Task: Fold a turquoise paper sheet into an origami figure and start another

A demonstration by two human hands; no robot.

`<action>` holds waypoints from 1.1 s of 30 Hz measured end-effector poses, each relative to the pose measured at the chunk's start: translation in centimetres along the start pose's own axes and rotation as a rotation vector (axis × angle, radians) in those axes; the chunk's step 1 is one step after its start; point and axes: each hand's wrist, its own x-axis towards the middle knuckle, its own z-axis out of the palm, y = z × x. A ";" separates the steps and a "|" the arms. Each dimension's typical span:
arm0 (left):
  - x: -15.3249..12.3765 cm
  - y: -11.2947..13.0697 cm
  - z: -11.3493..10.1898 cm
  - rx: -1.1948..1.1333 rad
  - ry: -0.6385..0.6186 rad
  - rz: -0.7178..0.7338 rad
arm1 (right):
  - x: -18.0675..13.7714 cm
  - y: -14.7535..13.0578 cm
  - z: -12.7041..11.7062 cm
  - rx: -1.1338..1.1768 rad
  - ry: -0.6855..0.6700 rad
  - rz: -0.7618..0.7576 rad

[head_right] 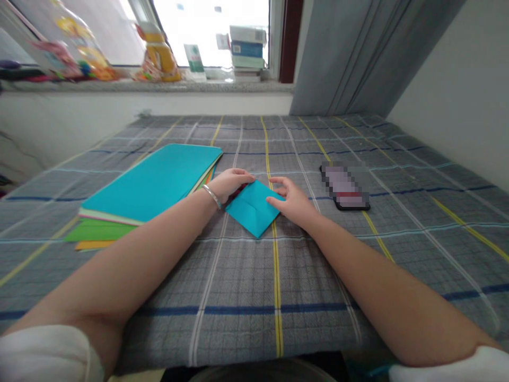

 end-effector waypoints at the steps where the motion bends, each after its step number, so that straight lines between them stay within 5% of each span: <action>1: 0.1 -0.1 0.1 0.010 0.004 0.009 | 0.0 -0.1 0.0 0.004 0.003 0.007; 12: 0.6 -0.7 -0.1 0.249 0.078 0.251 | -0.3 -0.3 0.0 0.022 -0.040 0.037; 18: -0.9 -1.1 -0.4 0.510 0.038 0.397 | -0.8 -0.5 -0.4 -0.297 0.058 -0.027; 22: -2.9 -1.6 -0.2 0.957 -0.060 0.568 | -1.4 -0.9 -0.7 -0.659 0.100 -0.066; 25: -3.9 -2.1 0.1 1.127 -0.146 0.539 | -1.6 -1.2 -1.0 -0.861 0.064 -0.001; 33: -5.8 -2.6 0.0 1.281 -0.165 0.559 | -1.3 -0.6 -1.9 -0.965 0.074 -0.165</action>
